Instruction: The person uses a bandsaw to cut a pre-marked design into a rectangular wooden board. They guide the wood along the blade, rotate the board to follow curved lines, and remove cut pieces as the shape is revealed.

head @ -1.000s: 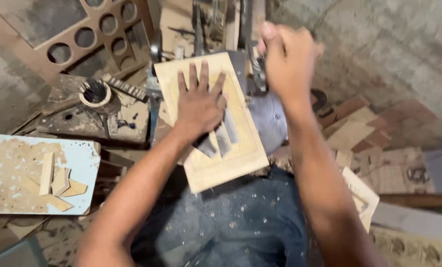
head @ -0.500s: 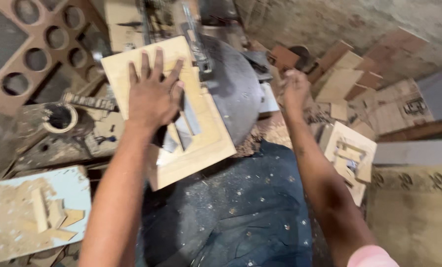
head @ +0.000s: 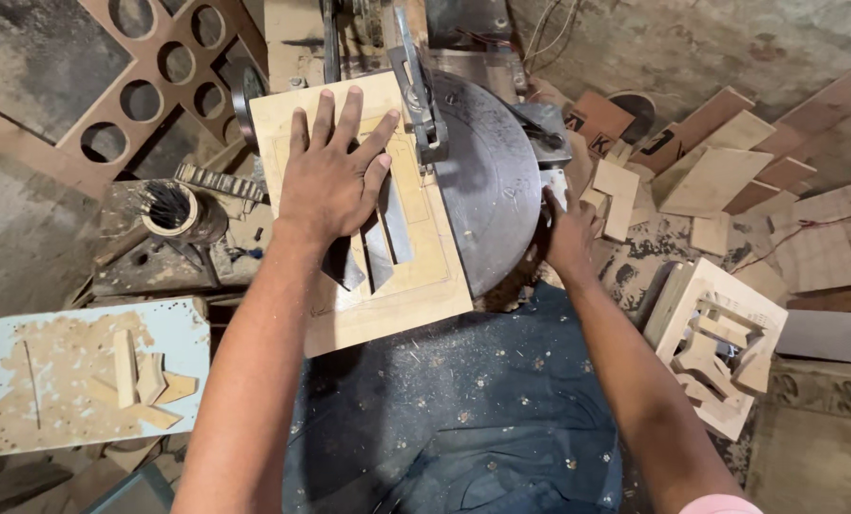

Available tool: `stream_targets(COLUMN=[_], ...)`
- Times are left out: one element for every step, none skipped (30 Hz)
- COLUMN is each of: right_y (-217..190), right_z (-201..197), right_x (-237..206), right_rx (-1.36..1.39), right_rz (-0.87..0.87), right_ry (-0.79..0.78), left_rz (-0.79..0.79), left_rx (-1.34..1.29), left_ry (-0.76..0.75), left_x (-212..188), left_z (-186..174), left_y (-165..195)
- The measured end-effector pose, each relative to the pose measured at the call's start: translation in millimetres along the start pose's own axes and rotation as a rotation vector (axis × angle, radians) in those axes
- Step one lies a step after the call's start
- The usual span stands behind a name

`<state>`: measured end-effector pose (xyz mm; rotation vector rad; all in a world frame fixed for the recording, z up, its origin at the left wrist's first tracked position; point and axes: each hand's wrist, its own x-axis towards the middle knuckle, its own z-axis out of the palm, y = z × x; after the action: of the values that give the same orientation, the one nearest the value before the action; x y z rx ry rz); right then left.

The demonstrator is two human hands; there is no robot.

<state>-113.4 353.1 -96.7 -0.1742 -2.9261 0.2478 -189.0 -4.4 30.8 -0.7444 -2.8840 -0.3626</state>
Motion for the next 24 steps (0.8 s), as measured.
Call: stream_targets(right_y=[3, 7, 11, 14, 17, 17, 18, 19, 19, 18, 17, 16, 15, 14, 13, 12, 10, 8, 7, 6, 7, 7, 9, 10], right_z=[5, 8, 11, 13, 14, 14, 14, 13, 13, 11, 10, 8, 6, 4, 1, 0, -2, -3, -4, -4, -4, -3, -2, 0], right_x=[-1, -3, -4, -5, -6, -7, -8, -9, -10, -11, -12, -12, -13, -13, -14, -13, -13, -15, -15, -15, -14, -14, -14, -14], right_rx=[-0.001, -0.003, -0.006, -0.015, -0.024, -0.033, -0.049, -0.064, -0.080, -0.105, -0.131, -0.157, -0.150, -0.142, -0.133, -0.131, -0.131, -0.130, -0.122, -0.115, -0.108, -0.111, -0.115, -0.119], right_rz=[0.001, 0.002, 0.005, -0.002, -0.010, -0.020, -0.028, -0.034, -0.040, -0.051, -0.063, -0.075, -0.052, -0.028, -0.005, -0.023, -0.041, -0.059, -0.061, -0.063, -0.064, -0.068, -0.074, -0.078], right_ry=[0.000, 0.002, 0.009, 0.008, 0.006, 0.002, 0.002, 0.001, -0.001, 0.004, 0.010, 0.018, -0.024, -0.066, -0.109, -0.082, -0.056, -0.031, -0.030, -0.027, -0.023, -0.017, -0.012, -0.010], left_rz=[-0.001, 0.000, 0.004, 0.004, 0.002, -0.003, -0.002, -0.001, 0.000, -0.003, -0.005, -0.008, -0.007, -0.006, -0.007, -0.015, -0.024, -0.033, -0.031, -0.028, -0.023, -0.019, -0.017, -0.014], left_rx=[0.003, 0.007, 0.011, 0.011, 0.010, 0.010, 0.012, 0.015, 0.017, 0.018, 0.018, 0.019, 0.020, 0.022, 0.024, 0.021, 0.017, 0.012, 0.007, 0.002, -0.003, -0.007, -0.012, -0.018], left_ry=[-0.003, -0.004, -0.002, 0.001, 0.002, 0.003, 0.005, 0.007, 0.009, 0.006, 0.006, 0.007, 0.009, 0.010, 0.012, 0.004, -0.005, -0.014, -0.010, -0.005, 0.001, 0.015, 0.027, 0.037], left_x=[0, 0, 0, 1, 1, 0, 0, 0, 0, 0, -1, 0, 0, 0, 0, 0, 0, 0, -2, -2, -1, -2, -3, -4], left_z=[0, 0, 0, 0, 0, 0, 0, 0, 1, 1, 2, 2, 2, 1, 0, 0, 0, -1, -1, -1, -1, -1, 0, 1], left_y=[0, 0, 0, 1, 1, 1, 1, 1, 1, 1, 1, 1, 1, 2, 2, 2, 3, 3, 3, 3, 2, 2, 2, 1])
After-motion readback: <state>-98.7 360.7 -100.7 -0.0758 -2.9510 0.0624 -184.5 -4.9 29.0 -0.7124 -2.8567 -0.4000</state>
